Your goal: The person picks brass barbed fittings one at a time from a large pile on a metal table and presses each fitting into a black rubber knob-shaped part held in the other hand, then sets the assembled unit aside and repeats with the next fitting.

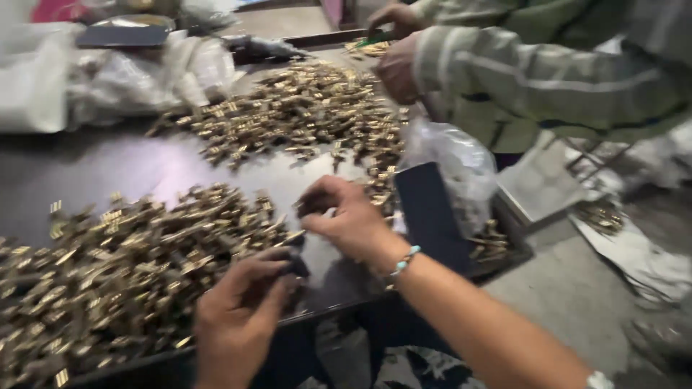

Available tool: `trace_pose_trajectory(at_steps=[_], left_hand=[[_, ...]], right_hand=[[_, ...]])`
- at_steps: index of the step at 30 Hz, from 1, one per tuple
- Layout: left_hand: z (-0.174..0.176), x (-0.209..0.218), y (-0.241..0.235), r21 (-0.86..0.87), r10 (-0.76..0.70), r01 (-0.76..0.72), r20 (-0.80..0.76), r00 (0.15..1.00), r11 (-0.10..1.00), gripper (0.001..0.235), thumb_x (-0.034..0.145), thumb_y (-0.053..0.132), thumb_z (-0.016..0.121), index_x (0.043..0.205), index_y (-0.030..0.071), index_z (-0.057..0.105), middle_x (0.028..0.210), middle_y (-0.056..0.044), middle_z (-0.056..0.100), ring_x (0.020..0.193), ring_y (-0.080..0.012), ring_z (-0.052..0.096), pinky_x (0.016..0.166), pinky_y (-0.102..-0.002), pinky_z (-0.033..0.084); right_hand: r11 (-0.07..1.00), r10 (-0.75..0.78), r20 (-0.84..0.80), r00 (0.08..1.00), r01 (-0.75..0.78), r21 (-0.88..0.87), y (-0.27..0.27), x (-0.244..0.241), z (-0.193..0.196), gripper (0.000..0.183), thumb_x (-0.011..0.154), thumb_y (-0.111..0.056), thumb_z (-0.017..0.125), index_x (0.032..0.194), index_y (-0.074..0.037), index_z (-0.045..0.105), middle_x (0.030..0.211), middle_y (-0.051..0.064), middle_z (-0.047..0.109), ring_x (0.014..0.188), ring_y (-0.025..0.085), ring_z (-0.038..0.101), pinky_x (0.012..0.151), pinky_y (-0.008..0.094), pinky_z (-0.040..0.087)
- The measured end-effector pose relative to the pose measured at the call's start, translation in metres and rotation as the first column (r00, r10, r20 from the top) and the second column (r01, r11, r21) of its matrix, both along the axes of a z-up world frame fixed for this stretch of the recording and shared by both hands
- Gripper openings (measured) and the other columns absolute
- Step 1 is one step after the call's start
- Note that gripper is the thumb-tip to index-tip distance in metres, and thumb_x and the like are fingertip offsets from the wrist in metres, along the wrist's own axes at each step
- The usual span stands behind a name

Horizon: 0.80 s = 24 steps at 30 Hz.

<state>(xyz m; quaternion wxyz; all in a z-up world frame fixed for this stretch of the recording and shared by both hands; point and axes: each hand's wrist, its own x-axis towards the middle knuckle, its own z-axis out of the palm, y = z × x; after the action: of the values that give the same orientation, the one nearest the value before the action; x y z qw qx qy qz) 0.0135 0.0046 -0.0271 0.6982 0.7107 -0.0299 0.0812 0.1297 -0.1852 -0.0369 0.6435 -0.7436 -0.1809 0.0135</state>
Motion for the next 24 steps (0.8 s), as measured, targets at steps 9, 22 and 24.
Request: trace_pose_trajectory(at_steps=[9, 22, 24], left_hand=[[0.01, 0.017, -0.011, -0.005, 0.154, -0.154, 0.086, 0.984, 0.988, 0.019, 0.086, -0.008, 0.071, 0.104, -0.003, 0.07, 0.114, -0.011, 0.076, 0.094, -0.0128, 0.073, 0.077, -0.025, 0.061], [0.01, 0.031, -0.005, 0.091, 0.11, -0.11, 0.004, 0.994, 0.99, 0.018, 0.091, -0.001, 0.074, 0.108, -0.002, 0.072, 0.091, -0.008, 0.074, 0.078, -0.0087, 0.068, 0.069, -0.022, 0.056], [0.014, 0.033, -0.002, -0.009, 0.083, -0.082, 0.048, 0.995, 0.997, 0.019, 0.094, 0.001, 0.07, 0.113, 0.0, 0.07, 0.094, -0.007, 0.075, 0.079, -0.0087, 0.07, 0.068, -0.022, 0.057]], right_hand=[[0.861, 0.165, -0.388, 0.907, 0.059, 0.505, -0.001, -0.025, 0.028, 0.024, 0.085, -0.014, 0.078, 0.104, -0.009, 0.064, 0.087, 0.001, 0.072, 0.074, 0.009, 0.071, 0.062, 0.025, 0.059], [0.83, 0.202, -0.256, 0.945, -0.027, 0.557, -0.002, -0.031, 0.003, 0.025, 0.098, -0.033, 0.07, 0.103, -0.009, 0.066, 0.084, -0.005, 0.067, 0.067, 0.004, 0.058, 0.062, 0.022, 0.048], [0.875, 0.196, -0.266, 0.944, -0.046, 0.483, -0.004, -0.03, 0.007, 0.024, 0.099, -0.034, 0.069, 0.107, -0.011, 0.068, 0.082, -0.008, 0.063, 0.065, 0.0, 0.052, 0.054, 0.017, 0.038]])
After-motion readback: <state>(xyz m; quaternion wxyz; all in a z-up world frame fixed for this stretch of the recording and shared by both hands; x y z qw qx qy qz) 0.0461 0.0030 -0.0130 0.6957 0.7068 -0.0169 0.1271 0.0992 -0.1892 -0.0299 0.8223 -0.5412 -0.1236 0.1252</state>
